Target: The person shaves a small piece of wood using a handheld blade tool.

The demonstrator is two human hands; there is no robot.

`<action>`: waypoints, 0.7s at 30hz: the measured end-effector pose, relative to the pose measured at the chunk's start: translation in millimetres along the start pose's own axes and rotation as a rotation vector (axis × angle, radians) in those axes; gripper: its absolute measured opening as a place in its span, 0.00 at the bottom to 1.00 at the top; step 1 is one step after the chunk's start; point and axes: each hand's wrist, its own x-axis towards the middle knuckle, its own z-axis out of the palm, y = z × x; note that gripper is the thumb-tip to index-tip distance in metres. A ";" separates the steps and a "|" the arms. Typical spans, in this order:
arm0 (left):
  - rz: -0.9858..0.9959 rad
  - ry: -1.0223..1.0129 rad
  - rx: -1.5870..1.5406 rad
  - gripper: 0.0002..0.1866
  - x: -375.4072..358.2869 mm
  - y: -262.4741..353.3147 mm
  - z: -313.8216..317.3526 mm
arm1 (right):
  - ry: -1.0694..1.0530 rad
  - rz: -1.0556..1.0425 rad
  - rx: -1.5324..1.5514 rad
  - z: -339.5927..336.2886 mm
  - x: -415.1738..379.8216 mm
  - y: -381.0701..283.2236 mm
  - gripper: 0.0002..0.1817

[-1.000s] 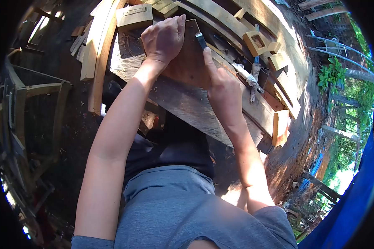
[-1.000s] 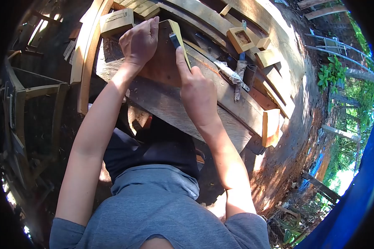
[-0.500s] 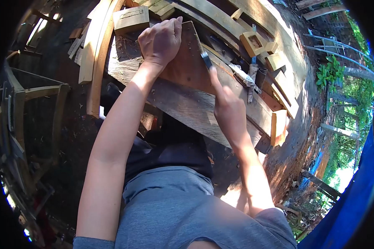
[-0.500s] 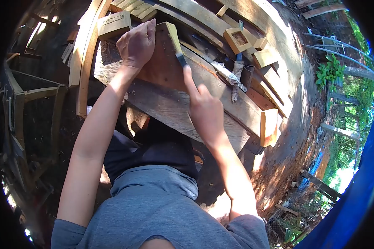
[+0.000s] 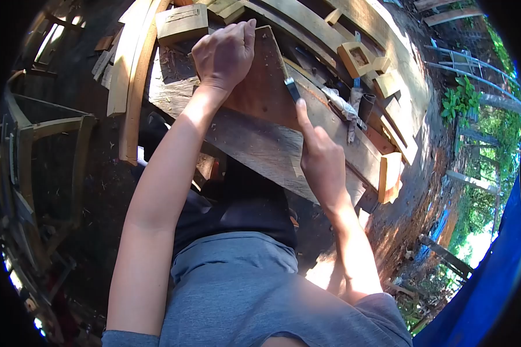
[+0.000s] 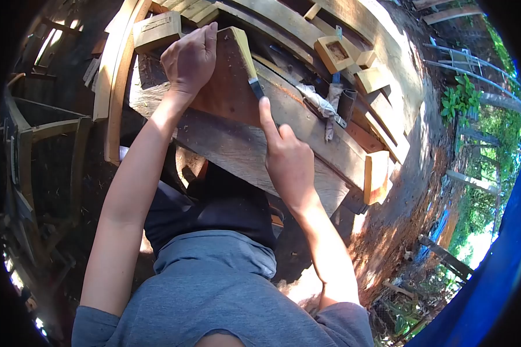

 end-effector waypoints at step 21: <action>0.021 0.035 -0.022 0.19 1.2 0.4 1.0 | 0.177 -0.091 0.100 7.5 60.9 -5.5 0.41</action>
